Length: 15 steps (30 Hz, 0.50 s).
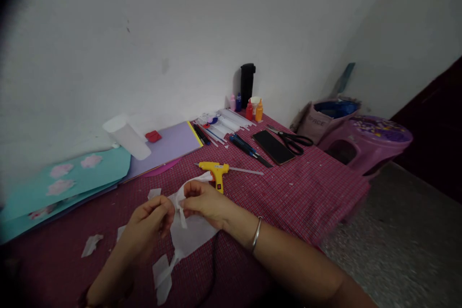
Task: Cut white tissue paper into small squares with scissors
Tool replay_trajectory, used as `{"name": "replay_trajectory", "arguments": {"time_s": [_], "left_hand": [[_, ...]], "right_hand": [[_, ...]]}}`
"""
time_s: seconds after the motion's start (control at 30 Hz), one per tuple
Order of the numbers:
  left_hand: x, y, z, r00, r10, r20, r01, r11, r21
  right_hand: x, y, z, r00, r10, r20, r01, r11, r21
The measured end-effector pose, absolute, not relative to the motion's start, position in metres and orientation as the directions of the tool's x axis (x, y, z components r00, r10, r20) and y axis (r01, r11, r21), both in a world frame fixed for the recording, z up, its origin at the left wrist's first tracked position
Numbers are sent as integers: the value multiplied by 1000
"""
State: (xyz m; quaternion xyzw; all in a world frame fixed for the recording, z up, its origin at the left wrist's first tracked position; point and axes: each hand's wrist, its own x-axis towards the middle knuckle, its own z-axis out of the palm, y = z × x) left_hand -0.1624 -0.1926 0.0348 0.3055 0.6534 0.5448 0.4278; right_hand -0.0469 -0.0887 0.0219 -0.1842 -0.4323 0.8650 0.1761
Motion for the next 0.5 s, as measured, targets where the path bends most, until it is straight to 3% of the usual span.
{"name": "replay_trajectory", "arguments": {"time_s": [0.1, 0.3, 0.5], "left_hand": [[-161, -193, 38, -419, 882, -216, -54, 213, 976], [-155, -192, 42, -405, 890, -211, 158, 295, 942], [-158, -192, 39, -377, 896, -234, 103, 292, 951]], "right_hand": [[-48, -89, 21, -871, 467, -150, -160, -560, -813], [-49, -90, 19, -856, 499, -138, -172, -526, -833], [-50, -89, 22, -833, 535, -139, -161, -475, -865]]}}
